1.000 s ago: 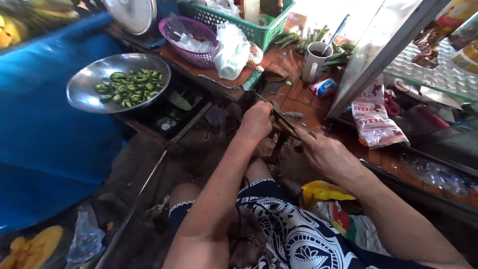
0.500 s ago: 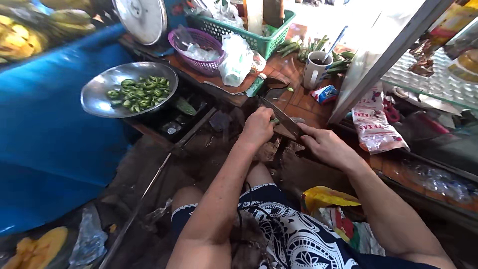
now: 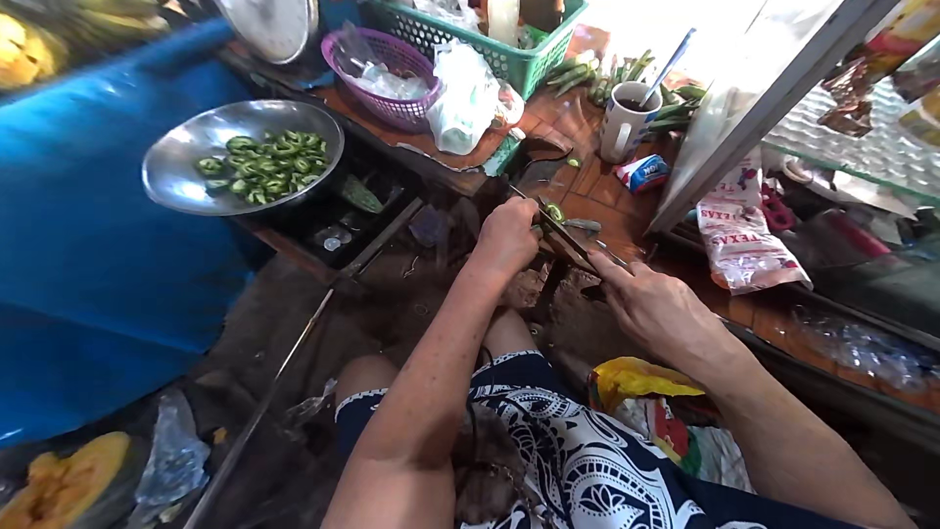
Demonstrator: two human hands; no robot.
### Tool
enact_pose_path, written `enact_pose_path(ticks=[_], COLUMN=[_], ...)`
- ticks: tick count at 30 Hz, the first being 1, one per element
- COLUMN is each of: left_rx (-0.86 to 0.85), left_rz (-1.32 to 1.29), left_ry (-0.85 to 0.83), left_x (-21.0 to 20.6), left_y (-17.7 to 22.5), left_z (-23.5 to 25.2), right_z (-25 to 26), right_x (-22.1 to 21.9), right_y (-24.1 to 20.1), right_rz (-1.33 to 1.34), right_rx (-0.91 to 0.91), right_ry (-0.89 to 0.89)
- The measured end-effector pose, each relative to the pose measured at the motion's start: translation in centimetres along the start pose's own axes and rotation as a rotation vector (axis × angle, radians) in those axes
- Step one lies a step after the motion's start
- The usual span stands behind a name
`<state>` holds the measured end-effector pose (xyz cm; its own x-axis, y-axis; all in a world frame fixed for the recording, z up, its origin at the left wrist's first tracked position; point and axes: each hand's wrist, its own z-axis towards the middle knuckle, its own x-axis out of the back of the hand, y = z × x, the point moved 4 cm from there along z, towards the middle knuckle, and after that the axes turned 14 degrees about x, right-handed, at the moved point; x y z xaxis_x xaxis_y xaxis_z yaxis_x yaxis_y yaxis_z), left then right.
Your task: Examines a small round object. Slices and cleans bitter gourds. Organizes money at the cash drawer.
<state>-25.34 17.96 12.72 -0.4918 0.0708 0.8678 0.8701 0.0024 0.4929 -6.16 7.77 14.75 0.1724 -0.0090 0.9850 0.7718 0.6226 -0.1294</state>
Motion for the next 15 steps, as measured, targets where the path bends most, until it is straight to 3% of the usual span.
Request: enact_pose_path(ticks=[10, 15], left_rx=[-0.039, -0.047], left_rz=[-0.030, -0.063], left_ry=[0.029, 0.025], left_x=[-0.3, -0.4], left_y=[-0.1, -0.4], left_z=[-0.2, -0.3], right_z=[3.7, 4.4], right_x=[-1.1, -1.0], right_y=[0.9, 3.1], right_rz=[0.060, 0.366], right_rx=[-0.027, -0.041], right_ry=[-0.153, -0.112])
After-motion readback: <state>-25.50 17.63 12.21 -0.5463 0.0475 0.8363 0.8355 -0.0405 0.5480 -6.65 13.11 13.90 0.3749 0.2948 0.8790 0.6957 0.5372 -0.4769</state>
